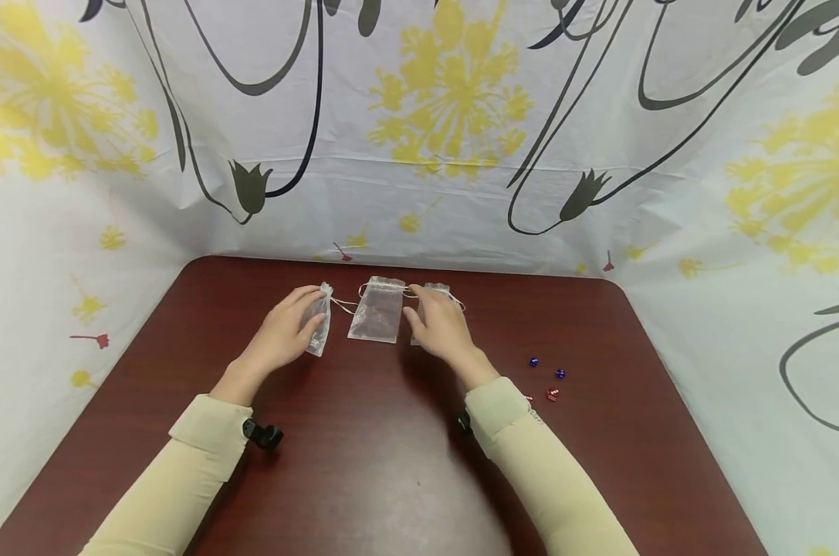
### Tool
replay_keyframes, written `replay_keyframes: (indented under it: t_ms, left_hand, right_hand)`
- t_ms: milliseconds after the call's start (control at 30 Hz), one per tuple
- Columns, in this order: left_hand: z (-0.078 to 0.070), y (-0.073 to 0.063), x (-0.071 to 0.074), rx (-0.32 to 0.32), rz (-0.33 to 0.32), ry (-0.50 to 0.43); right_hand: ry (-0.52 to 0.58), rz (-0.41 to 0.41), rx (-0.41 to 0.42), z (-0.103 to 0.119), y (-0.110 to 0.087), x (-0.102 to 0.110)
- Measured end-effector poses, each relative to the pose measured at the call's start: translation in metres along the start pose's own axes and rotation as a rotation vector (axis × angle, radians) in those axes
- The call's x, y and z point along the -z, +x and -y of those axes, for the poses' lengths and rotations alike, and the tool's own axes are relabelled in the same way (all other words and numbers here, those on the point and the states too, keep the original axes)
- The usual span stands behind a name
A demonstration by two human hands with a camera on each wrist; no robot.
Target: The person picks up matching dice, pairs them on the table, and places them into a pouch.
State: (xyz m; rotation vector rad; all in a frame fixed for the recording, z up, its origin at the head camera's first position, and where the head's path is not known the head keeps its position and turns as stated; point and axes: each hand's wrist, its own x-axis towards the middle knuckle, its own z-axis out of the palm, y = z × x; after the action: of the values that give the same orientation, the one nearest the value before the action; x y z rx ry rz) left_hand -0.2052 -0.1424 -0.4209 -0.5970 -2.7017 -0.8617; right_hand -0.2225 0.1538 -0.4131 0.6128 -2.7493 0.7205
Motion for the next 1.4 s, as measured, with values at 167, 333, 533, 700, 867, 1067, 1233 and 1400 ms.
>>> replay_keyframes:
  t_ms: [167,333,533,700,867,1067,1233,1400]
  left_hand:
    - [-0.001,0.004,-0.006,0.000,0.045,0.007]
    - [-0.003,0.008,-0.012,-0.021,0.070,0.024]
    - [-0.008,0.010,-0.017,-0.052,0.089,0.081]
    - [-0.011,0.011,-0.027,-0.024,0.153,0.112]
    - [-0.012,0.009,-0.041,-0.040,0.233,0.151]
    - [-0.012,0.005,-0.053,-0.062,0.338,0.143]
    - [-0.009,-0.001,-0.060,-0.057,0.431,0.149]
    - [-0.007,-0.007,-0.059,-0.024,0.492,0.154]
  right_hand:
    - [-0.007,-0.012,-0.025,-0.012,-0.007,0.006]
    - [-0.023,-0.018,-0.048,-0.019,-0.013,0.009]
    - [-0.042,-0.030,-0.059,-0.024,-0.020,0.014]
    - [-0.044,-0.040,-0.067,-0.031,-0.027,0.018]
    - [-0.031,-0.049,-0.079,-0.035,-0.035,0.019]
    - [-0.027,-0.041,-0.090,-0.041,-0.045,0.018]
    - [-0.020,-0.022,-0.083,-0.042,-0.054,0.015]
    - [-0.001,-0.008,-0.088,-0.043,-0.061,0.011]
